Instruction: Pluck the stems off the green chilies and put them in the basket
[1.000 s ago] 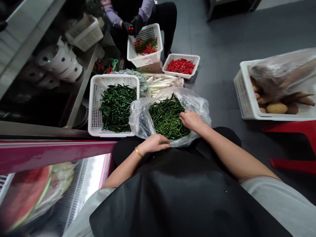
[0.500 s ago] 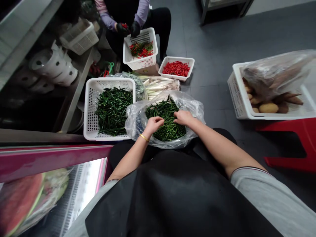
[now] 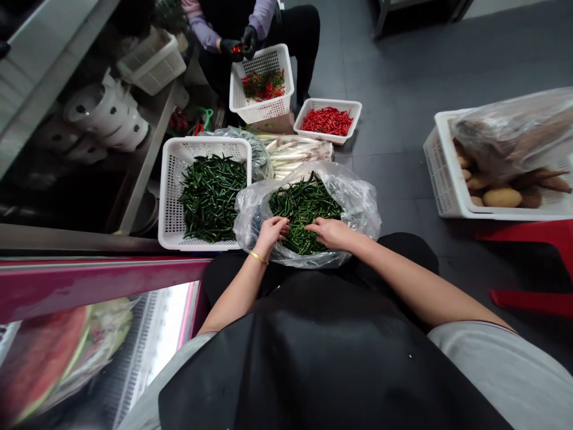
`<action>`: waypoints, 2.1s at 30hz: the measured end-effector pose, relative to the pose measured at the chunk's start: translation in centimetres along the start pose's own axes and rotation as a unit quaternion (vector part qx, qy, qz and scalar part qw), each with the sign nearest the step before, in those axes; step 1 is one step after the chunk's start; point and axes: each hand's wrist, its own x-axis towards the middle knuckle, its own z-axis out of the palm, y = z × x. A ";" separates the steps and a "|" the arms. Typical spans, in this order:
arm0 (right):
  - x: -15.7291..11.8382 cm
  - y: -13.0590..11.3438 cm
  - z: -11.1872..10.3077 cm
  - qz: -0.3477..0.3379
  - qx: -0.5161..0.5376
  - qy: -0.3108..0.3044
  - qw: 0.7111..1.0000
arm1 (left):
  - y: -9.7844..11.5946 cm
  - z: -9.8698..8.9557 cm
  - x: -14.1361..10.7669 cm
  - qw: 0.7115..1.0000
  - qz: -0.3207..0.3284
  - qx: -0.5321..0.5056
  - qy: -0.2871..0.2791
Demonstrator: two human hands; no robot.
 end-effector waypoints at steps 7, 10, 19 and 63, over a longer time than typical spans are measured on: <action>-0.1 2.2 -1.7 0.147 -0.035 0.086 0.985 | 0.4 -0.3 -0.1 0.956 0.154 0.245 -0.051; 2.7 0.9 -1.6 0.096 -0.085 0.019 0.992 | 1.0 0.0 -0.5 0.949 0.160 0.271 -0.032; 4.1 0.2 -3.8 0.096 -0.097 -0.003 0.991 | 2.4 1.9 -0.6 0.995 0.062 0.027 -0.079; 4.6 0.4 -1.9 0.109 -0.078 0.044 0.990 | 2.3 2.9 3.0 0.934 -0.174 -0.280 -0.141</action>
